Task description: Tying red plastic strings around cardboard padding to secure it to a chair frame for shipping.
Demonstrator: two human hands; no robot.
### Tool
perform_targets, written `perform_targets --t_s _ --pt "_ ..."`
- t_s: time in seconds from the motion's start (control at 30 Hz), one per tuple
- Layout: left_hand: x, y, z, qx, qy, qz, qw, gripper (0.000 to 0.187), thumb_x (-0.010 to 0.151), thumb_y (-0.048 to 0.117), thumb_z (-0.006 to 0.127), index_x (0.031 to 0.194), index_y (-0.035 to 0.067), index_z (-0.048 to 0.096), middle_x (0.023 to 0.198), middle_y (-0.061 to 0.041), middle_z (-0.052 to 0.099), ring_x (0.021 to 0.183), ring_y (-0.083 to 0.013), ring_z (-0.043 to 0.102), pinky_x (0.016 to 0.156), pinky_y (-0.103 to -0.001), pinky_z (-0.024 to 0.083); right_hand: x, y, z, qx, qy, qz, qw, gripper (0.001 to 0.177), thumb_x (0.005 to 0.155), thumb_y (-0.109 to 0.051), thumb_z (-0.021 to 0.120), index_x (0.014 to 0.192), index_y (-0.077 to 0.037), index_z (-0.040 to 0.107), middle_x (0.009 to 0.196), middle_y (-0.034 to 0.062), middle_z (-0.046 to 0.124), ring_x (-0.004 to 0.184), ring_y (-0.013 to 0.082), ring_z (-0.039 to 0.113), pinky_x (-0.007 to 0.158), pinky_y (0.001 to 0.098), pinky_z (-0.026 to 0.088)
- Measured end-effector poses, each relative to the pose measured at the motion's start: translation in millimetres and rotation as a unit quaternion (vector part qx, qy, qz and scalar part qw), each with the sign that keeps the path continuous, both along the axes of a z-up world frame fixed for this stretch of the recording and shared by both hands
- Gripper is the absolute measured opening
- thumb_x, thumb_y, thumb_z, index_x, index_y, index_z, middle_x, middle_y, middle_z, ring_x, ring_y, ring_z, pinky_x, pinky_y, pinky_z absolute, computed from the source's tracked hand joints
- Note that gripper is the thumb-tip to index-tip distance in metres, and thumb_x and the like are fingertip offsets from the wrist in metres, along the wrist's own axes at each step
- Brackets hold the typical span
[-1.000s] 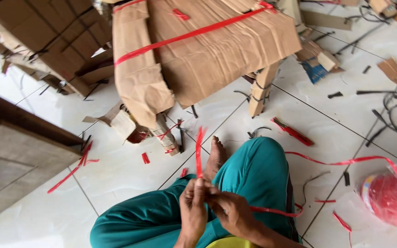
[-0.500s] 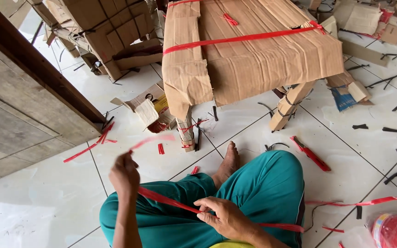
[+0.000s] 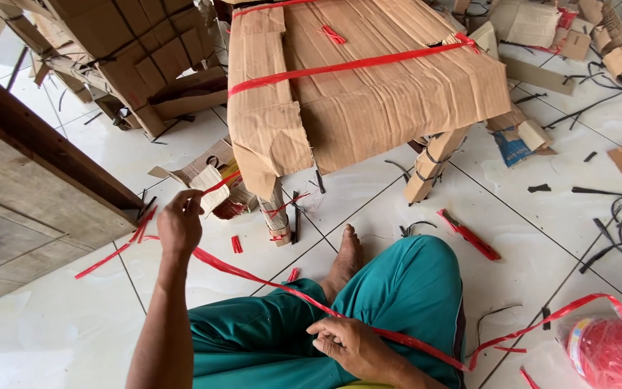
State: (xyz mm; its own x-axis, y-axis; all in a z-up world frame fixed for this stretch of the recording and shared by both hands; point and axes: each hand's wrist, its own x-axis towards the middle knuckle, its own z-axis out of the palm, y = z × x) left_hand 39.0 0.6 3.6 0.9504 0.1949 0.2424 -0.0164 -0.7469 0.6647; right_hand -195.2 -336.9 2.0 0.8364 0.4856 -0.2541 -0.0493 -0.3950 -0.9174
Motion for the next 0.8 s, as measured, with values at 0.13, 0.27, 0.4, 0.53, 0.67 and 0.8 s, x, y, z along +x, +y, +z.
perform_targets --t_s 0.13,0.27,0.4,0.53,0.67,0.8 --pt "13.8 4.6 16.8 -0.015 0.068 -0.048 0.996 0.025 0.106 0.022 0.055 0.119 0.019 0.076 0.093 -0.004 0.078 0.080 -0.0147 0.069 0.063 -0.033 0.052 4.1 -10.6 -15.4 0.001 -0.089 -0.055 0.995 0.038 0.103 -0.038 0.050 0.124 -0.013 0.070 0.112 0.0074 0.080 0.100 0.0203 0.080 0.080 0.0311 0.067" --pt "21.7 2.0 24.1 -0.033 0.120 -0.067 0.990 0.034 0.100 0.011 0.051 0.118 0.022 0.078 0.097 -0.003 0.072 0.080 -0.0165 0.059 0.065 -0.032 0.042 7.3 -29.2 -35.0 -0.195 -0.285 -0.140 0.928 0.042 0.096 -0.024 0.065 0.136 -0.012 0.060 0.126 0.0070 0.065 0.108 0.0250 0.064 0.078 0.0359 0.061" --pt "44.4 -0.7 0.6 -0.057 0.108 -0.101 0.987 0.045 0.096 0.001 0.044 0.113 0.022 0.079 0.097 -0.001 0.074 0.094 -0.0163 0.066 0.084 -0.029 0.045 6.4 -44.1 -58.2 -0.349 -0.261 -0.108 0.894 0.048 0.093 -0.034 0.072 0.136 -0.018 0.058 0.113 0.0034 0.068 0.100 0.0272 0.058 0.078 0.0446 0.054" --pt "39.6 -31.0 6.1 -0.047 0.077 -0.114 0.989 0.036 0.096 0.010 0.052 0.115 0.024 0.079 0.099 0.002 0.074 0.089 -0.0153 0.067 0.078 -0.030 0.047 2.5 -39.3 -58.4 -0.319 -0.190 -0.063 0.926 0.038 0.100 -0.036 0.064 0.133 -0.017 0.062 0.110 0.0049 0.073 0.101 0.0266 0.065 0.089 0.0492 0.050" --pt "11.6 -56.0 21.5 -0.201 0.109 -0.078 0.970 0.060 0.097 0.002 0.055 0.153 0.017 0.039 0.134 -0.013 0.064 0.080 -0.0206 0.063 0.060 -0.034 0.055 0.6 -30.7 -61.3 -0.228 -0.224 -0.088 0.943 0.018 0.102 -0.021 0.057 0.110 -0.013 0.072 0.093 0.0046 0.075 0.080 0.0220 0.069 0.061 0.0382 0.058" --pt "-1.7 -51.6 0.8 -0.298 0.123 -0.081 0.943 0.063 0.084 -0.004 0.050 0.144 0.004 0.034 0.143 -0.025 0.052 0.127 -0.0368 0.058 0.097 -0.042 0.055 3.8 -29.8 -61.2 -0.215 -0.200 -0.105 0.950 0.020 0.102 -0.020 0.058 0.115 -0.014 0.072 0.098 0.0039 0.075 0.086 0.0204 0.070 0.064 0.0339 0.061"
